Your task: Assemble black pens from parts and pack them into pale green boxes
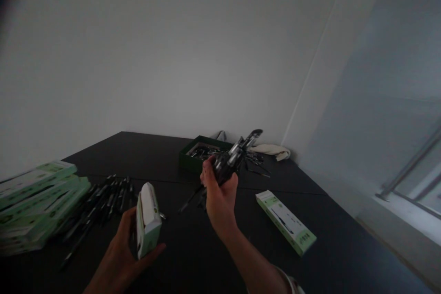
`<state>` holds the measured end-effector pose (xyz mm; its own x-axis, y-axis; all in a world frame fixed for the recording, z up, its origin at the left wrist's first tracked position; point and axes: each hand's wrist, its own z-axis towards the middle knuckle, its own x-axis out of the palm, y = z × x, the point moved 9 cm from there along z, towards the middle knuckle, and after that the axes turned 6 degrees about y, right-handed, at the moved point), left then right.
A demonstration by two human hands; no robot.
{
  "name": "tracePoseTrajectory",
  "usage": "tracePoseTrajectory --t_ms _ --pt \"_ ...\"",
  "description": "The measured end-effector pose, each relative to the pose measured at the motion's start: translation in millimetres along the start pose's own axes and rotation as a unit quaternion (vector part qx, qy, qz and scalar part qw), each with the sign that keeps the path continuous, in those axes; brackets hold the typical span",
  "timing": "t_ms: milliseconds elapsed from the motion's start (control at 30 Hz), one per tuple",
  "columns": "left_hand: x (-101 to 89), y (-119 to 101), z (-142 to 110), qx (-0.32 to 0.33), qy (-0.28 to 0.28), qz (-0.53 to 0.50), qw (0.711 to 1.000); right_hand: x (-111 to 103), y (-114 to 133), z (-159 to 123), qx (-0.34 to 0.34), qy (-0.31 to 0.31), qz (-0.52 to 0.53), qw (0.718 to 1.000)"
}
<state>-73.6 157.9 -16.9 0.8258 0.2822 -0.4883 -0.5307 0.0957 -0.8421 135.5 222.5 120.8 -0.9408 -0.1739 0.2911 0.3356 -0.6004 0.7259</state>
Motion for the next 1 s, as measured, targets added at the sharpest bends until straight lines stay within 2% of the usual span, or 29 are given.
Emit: tracePoseTrajectory --t_ms 100,167,233,267,367,500,667,767,900,1000 --pt "2.2 0 -2 0.003 -0.002 0.032 0.999 3 54 10 -0.057 -0.008 0.061 0.996" --pt "3.3 0 -3 0.005 0.0 0.055 0.998 11 92 14 -0.097 0.01 0.135 0.986" --pt "4.6 0 -3 0.012 0.003 0.076 0.997 23 117 13 -0.116 0.032 0.174 0.977" --pt "5.2 0 -3 0.018 0.003 0.084 0.996 30 121 11 -0.115 0.047 0.186 0.975" --pt "6.5 1 -2 0.038 0.001 0.101 0.994 48 107 2 -0.091 0.091 0.195 0.972" --pt "6.9 5 -1 0.045 -0.005 0.115 0.992 48 78 1 -0.079 0.102 0.163 0.978" --pt "7.8 8 -1 0.045 -0.006 0.122 0.991 38 86 6 -0.1 0.099 0.134 0.981" --pt "10.4 11 -1 0.043 0.001 0.113 0.993 45 81 -1 -0.077 0.116 0.076 0.987" --pt "13.2 17 3 0.028 -0.001 0.097 0.995 50 79 -13 -0.083 0.141 0.021 0.986" --pt "5.2 13 8 0.015 -0.014 0.074 0.997 37 86 -6 -0.09 0.117 0.0 0.989"
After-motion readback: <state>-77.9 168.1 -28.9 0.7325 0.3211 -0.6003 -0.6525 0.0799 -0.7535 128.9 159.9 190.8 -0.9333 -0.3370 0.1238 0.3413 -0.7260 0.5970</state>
